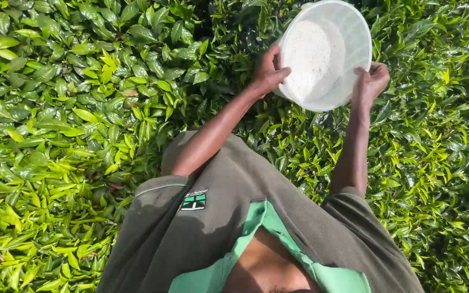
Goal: Broadcasting granular fertilizer by hand from a bucket onto crops while walking through a field.
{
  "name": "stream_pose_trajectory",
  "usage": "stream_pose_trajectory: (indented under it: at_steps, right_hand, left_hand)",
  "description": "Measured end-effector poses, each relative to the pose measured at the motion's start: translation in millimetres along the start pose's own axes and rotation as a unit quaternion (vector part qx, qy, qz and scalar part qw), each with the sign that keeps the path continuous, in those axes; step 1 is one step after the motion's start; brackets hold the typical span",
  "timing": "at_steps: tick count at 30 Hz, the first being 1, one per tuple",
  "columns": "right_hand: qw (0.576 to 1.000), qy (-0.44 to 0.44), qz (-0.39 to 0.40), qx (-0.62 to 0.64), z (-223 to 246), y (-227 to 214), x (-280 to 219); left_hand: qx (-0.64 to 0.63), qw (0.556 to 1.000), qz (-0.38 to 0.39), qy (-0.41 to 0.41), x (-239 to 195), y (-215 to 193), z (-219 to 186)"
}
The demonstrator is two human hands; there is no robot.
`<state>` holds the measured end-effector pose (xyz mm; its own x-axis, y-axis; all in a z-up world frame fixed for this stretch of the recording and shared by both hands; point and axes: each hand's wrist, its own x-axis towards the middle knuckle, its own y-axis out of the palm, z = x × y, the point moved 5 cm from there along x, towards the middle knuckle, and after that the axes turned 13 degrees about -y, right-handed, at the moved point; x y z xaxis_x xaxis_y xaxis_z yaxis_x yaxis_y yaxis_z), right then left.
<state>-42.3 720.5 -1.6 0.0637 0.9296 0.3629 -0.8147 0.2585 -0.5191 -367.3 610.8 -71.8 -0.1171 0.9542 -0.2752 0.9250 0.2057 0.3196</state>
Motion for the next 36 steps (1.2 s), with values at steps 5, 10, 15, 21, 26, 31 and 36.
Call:
stream_pose_trajectory:
  at_steps: [5, 10, 15, 21, 26, 31, 36]
  right_hand:
    - [0.987, -0.127, -0.056, -0.076, -55, 63, -1]
    - [0.949, -0.103, 0.024, -0.299, -40, 94, -10]
    - [0.948, -0.068, 0.202, -0.237, -120, 133, -51]
    - [0.929, 0.345, 0.107, 0.086, -136, 174, -39]
    - [0.793, 0.442, 0.225, 0.354, -77, 164, 26]
    - [0.899, 0.118, 0.402, 0.13, 55, 274, 61]
    - [0.912, 0.002, 0.385, 0.143, 59, 235, 64]
  left_hand:
    - [-0.026, 0.989, -0.1, -0.108, 26, 1, 76]
    - [0.053, 0.978, -0.113, -0.169, 50, 10, 119]
    - [0.038, 0.984, -0.077, -0.154, 60, -5, 58]
    - [0.061, 0.991, -0.052, -0.103, 120, 3, 98]
    - [0.023, 0.992, -0.003, -0.121, 160, 9, 173]
    - [0.002, 0.975, 0.052, -0.215, 131, 12, 136]
    - [0.003, 0.973, 0.055, -0.223, 127, 10, 114]
